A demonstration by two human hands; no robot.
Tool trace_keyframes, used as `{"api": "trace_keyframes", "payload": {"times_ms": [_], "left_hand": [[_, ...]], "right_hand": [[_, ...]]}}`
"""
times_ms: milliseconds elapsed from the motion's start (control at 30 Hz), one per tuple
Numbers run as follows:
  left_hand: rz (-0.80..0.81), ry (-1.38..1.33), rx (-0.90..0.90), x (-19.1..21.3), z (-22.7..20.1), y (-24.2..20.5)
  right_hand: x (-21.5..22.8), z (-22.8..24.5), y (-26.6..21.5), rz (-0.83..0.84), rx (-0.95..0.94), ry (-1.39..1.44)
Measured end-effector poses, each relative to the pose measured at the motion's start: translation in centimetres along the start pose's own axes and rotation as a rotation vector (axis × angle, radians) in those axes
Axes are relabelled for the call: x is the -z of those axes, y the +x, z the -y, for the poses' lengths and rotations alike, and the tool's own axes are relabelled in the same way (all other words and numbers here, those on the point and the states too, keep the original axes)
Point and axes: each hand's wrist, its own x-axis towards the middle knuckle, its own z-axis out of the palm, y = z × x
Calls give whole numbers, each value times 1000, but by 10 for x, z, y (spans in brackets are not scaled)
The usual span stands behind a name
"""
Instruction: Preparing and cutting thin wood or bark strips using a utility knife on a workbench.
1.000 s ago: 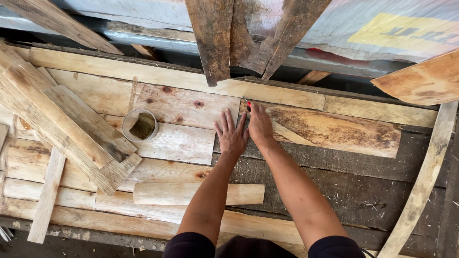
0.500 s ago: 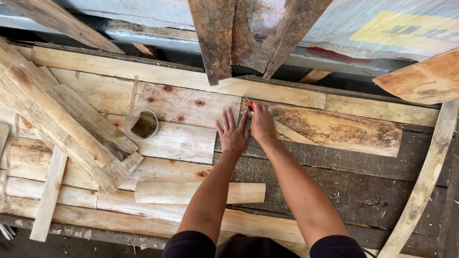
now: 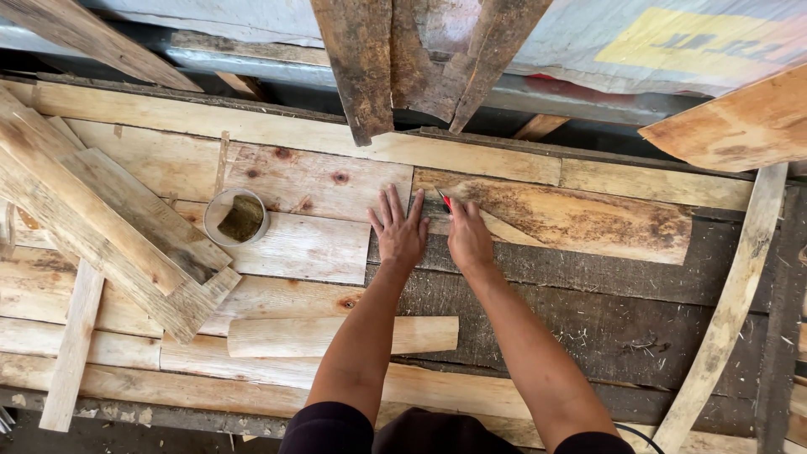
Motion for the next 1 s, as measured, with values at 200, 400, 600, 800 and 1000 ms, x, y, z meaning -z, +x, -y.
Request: {"api": "trace_keyframes", "payload": {"times_ms": [200, 400, 600, 800, 1000], "left_hand": [[-17, -27, -11, -2, 1, -1], [-23, -61, -3, -2, 0, -3], [-18, -62, -3, -1, 1, 0], [-1, -45, 1, -4, 3, 0], [-2, -58, -2, -6, 3, 0]], "right_hand": [[6, 5, 7, 64, -12, -20], [15, 5, -1, 105, -5, 36], [23, 9, -5, 174, -18, -68], [-9, -16, -5, 80, 61, -112], [6, -2, -4, 142, 9, -79]]}}
